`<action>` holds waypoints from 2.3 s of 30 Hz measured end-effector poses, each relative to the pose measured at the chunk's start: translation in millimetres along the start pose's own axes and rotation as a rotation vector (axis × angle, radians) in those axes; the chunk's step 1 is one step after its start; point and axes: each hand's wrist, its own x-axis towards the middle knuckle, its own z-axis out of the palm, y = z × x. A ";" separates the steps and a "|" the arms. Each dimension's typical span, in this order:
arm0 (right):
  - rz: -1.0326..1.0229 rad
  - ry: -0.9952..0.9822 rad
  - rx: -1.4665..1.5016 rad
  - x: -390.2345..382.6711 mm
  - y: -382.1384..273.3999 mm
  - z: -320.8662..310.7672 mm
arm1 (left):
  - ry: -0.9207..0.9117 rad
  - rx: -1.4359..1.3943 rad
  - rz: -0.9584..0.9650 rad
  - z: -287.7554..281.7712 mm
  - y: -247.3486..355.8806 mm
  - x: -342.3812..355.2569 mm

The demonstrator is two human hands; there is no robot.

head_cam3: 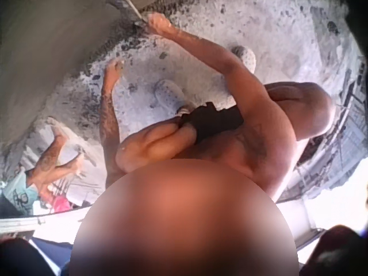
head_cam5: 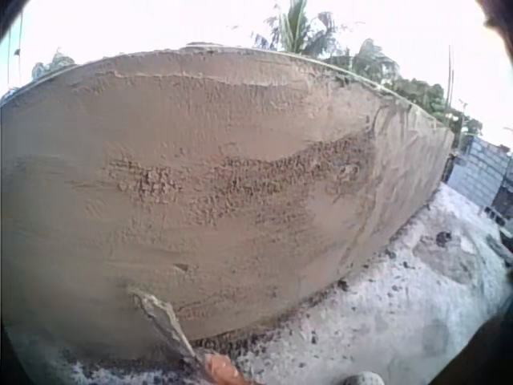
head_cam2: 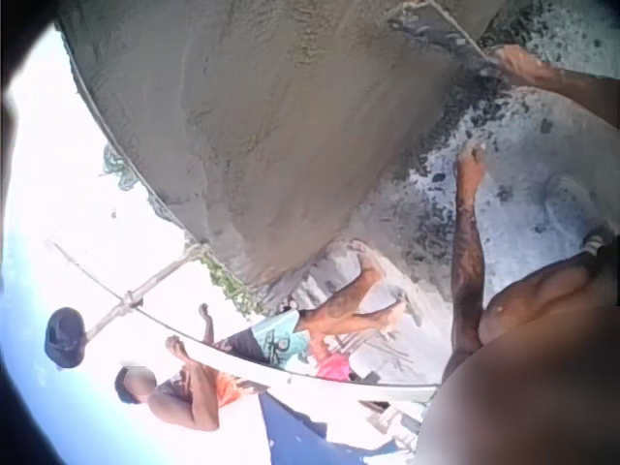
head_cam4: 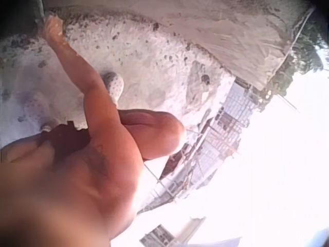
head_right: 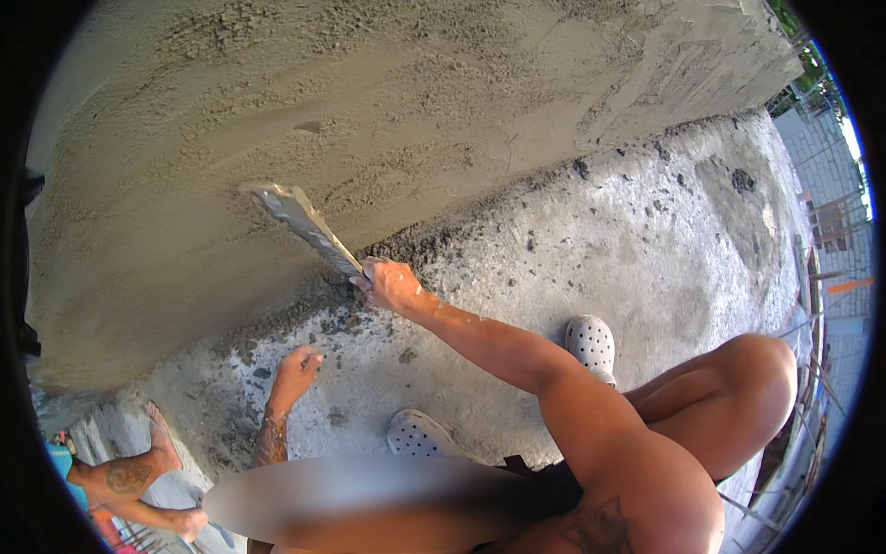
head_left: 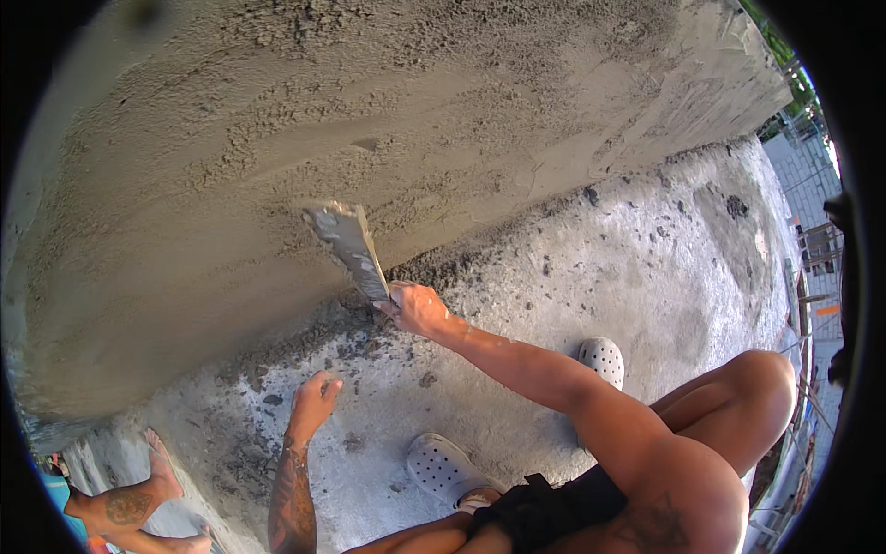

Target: The person uses a trowel to smooth wet cement on a curved wall, repeatedly scraping and leveling the surface. The person moves along the wall, applying and refining the plaster finish.

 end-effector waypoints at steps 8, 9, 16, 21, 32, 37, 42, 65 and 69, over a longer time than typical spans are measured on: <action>0.380 0.814 0.029 -65.3 155.2 -131.6 | 0.018 -0.027 -0.064 -10.1 -3.1 -7.8; 0.584 0.828 -0.150 -71.2 179.2 -155.7 | 0.016 -0.012 -0.070 -11.4 -4.6 -9.1; 0.627 1.010 -0.227 -35.4 239.4 -204.0 | 0.016 0.030 -0.129 -13.1 -10.3 -18.4; 0.605 1.105 -0.130 -5.0 194.7 -143.7 | 0.024 0.018 -0.116 -12.6 -16.0 -16.5; 0.453 1.007 -0.064 14.5 98.1 -43.4 | 0.001 -0.027 -0.170 -12.2 -7.9 -13.8; 0.449 0.785 -0.110 -8.4 117.1 -62.1 | -0.018 -0.071 -0.107 -10.6 -5.8 -1.1; 0.764 1.023 -0.054 -3.2 157.3 -114.7 | 0.028 -0.051 -0.113 -9.5 -23.0 -12.5; 0.617 0.525 1.619 -4.1 51.0 0.6 | -0.300 -0.865 -0.267 63.9 147.1 82.6; 0.662 0.453 1.541 -12.5 43.2 1.7 | -0.290 -1.075 -0.367 80.1 156.3 118.9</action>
